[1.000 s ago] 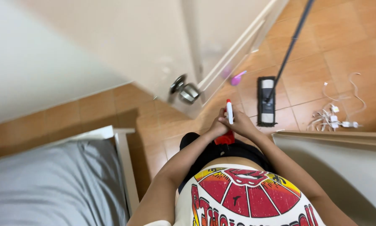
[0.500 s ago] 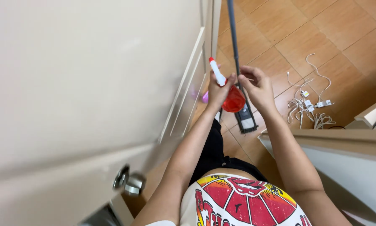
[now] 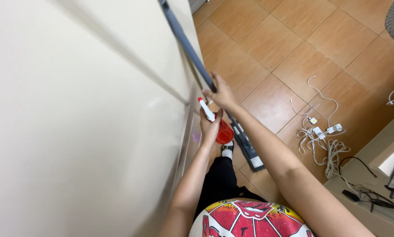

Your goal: The person dusts a white door and a chair with a colorful feather duster. They then spray a red liquid from a bottle onto the tiled floor and mop the area with a flat mop, moving around the bed and chair.

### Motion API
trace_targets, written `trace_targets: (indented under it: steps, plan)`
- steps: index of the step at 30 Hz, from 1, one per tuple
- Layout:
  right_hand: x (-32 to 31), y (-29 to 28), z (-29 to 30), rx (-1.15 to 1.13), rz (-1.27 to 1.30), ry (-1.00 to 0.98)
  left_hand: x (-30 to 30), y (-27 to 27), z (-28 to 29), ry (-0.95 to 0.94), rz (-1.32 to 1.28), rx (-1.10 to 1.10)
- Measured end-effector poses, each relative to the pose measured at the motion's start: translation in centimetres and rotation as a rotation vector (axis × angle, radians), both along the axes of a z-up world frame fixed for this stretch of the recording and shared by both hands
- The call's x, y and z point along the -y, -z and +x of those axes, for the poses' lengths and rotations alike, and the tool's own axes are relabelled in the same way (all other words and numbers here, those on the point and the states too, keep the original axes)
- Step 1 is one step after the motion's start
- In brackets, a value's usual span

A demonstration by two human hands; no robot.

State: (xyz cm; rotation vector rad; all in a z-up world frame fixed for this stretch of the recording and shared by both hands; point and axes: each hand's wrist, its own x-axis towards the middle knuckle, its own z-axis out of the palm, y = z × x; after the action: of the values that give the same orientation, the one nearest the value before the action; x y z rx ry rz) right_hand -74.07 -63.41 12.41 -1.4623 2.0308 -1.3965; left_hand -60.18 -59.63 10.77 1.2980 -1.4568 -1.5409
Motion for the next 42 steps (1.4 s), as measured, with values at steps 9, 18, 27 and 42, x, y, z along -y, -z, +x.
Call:
trace_targets:
  steps: [9,18,27,42]
  plan:
    - [-9.0,0.0,-6.0,0.402,0.069,0.207,-1.7,-2.9,-2.2,0.283,-0.143,0.077]
    - [-29.7,-5.0,-2.2,0.502,-0.088,0.944,-11.3,-5.4,-6.6,0.899,-0.17,-0.096]
    - [-40.5,-7.1,11.1,0.486,-0.292,1.098,-20.9,-8.9,-4.0,1.434,-0.029,-0.276]
    - [-54.7,-8.5,29.0,0.565,-0.228,1.711,-38.0,-11.9,6.1,2.097,0.007,-0.194]
